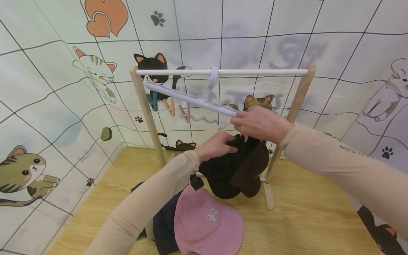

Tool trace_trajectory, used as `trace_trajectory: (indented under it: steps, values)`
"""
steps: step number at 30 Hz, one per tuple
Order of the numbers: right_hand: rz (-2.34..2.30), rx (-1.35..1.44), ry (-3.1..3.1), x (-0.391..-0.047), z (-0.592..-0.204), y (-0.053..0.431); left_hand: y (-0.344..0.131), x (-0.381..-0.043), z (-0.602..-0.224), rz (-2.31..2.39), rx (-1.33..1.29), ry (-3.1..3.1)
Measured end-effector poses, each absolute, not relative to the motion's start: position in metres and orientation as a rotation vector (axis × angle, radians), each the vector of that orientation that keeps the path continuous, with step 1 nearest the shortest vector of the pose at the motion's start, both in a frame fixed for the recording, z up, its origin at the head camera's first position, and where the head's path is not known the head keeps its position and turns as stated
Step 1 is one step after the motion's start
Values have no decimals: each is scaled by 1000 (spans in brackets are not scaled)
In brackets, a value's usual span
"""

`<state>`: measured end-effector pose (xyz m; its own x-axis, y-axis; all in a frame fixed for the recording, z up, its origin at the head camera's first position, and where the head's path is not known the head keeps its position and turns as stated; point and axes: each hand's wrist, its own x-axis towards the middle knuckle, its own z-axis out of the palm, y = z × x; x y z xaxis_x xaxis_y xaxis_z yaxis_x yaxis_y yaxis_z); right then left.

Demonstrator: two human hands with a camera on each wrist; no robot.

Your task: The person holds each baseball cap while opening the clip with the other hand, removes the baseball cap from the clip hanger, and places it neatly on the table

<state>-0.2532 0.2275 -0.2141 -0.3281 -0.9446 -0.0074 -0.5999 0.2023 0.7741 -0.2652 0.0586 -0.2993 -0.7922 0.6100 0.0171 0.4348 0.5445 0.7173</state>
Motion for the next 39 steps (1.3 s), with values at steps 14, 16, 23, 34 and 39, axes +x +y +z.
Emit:
trace_trajectory:
  steps: [14, 16, 23, 34, 39]
  values:
    - [-1015, 1431, -2037, -257, -216, 234, 52, -224, -327, 979, 790, 2378]
    - [-970, 1426, -2030, -256, -217, 237, 48, -220, -330, 989, 770, 2360]
    - [-731, 1387, -2031, -256, -222, 249, 32, -215, -339, 1208, 707, 2253]
    - [-463, 1221, -2580, -244, -231, 257, 4, -199, -347, 1476, 649, 2002]
    - [-274, 1238, -2653, -244, -230, 260, -1, -191, -359, 1517, 518, 1968]
